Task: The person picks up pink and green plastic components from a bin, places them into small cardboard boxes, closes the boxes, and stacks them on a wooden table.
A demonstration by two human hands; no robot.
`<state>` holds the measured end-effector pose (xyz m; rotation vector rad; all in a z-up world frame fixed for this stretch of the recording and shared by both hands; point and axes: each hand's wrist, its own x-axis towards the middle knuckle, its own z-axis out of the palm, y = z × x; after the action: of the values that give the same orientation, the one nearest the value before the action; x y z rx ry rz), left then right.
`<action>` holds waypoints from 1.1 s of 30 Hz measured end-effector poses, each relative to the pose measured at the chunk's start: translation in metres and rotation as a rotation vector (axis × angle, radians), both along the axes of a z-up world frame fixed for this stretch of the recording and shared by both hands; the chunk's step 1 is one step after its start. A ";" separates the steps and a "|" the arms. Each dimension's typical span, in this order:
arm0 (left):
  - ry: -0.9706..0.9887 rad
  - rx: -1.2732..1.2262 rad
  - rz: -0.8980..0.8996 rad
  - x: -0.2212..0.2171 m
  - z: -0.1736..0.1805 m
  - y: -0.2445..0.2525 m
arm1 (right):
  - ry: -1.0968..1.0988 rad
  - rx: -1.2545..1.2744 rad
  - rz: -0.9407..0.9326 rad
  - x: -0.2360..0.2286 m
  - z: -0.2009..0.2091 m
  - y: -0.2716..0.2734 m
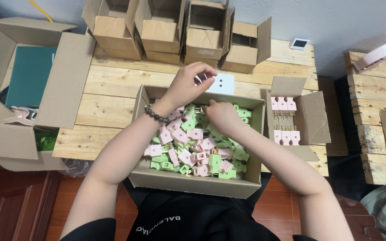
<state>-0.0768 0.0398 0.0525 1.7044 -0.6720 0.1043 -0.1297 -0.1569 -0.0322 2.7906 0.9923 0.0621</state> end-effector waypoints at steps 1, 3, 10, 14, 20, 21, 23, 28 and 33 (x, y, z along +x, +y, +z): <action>-0.008 0.000 -0.004 -0.002 0.005 0.001 | -0.008 0.000 -0.004 -0.002 0.021 0.000; 0.009 -0.036 -0.018 -0.007 0.015 0.005 | 0.189 0.185 -0.160 -0.005 0.063 0.001; -0.107 -0.138 -0.013 -0.021 0.015 -0.007 | 0.402 1.409 -0.283 -0.054 0.155 -0.015; -0.317 -0.159 -0.103 -0.057 0.042 -0.008 | 0.438 1.994 -0.128 -0.046 0.119 -0.023; -0.398 -0.096 -0.047 -0.068 0.059 -0.003 | 0.530 2.253 -0.062 -0.031 0.067 -0.024; -0.400 -0.095 -0.053 -0.067 0.059 -0.003 | 0.505 2.291 -0.037 -0.028 0.059 -0.026; -0.381 -0.116 -0.055 -0.068 0.064 -0.001 | 0.491 2.295 0.075 -0.028 0.055 -0.026; -0.367 -0.117 -0.017 -0.066 0.066 0.003 | 0.335 2.171 0.225 -0.030 0.058 -0.023; -0.307 -0.117 0.030 -0.069 0.059 -0.004 | 0.136 2.038 0.092 -0.027 0.049 -0.027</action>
<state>-0.1461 0.0357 0.1112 1.6007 -0.8500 0.4250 -0.1569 -0.1838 0.0166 4.2633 1.5176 1.8852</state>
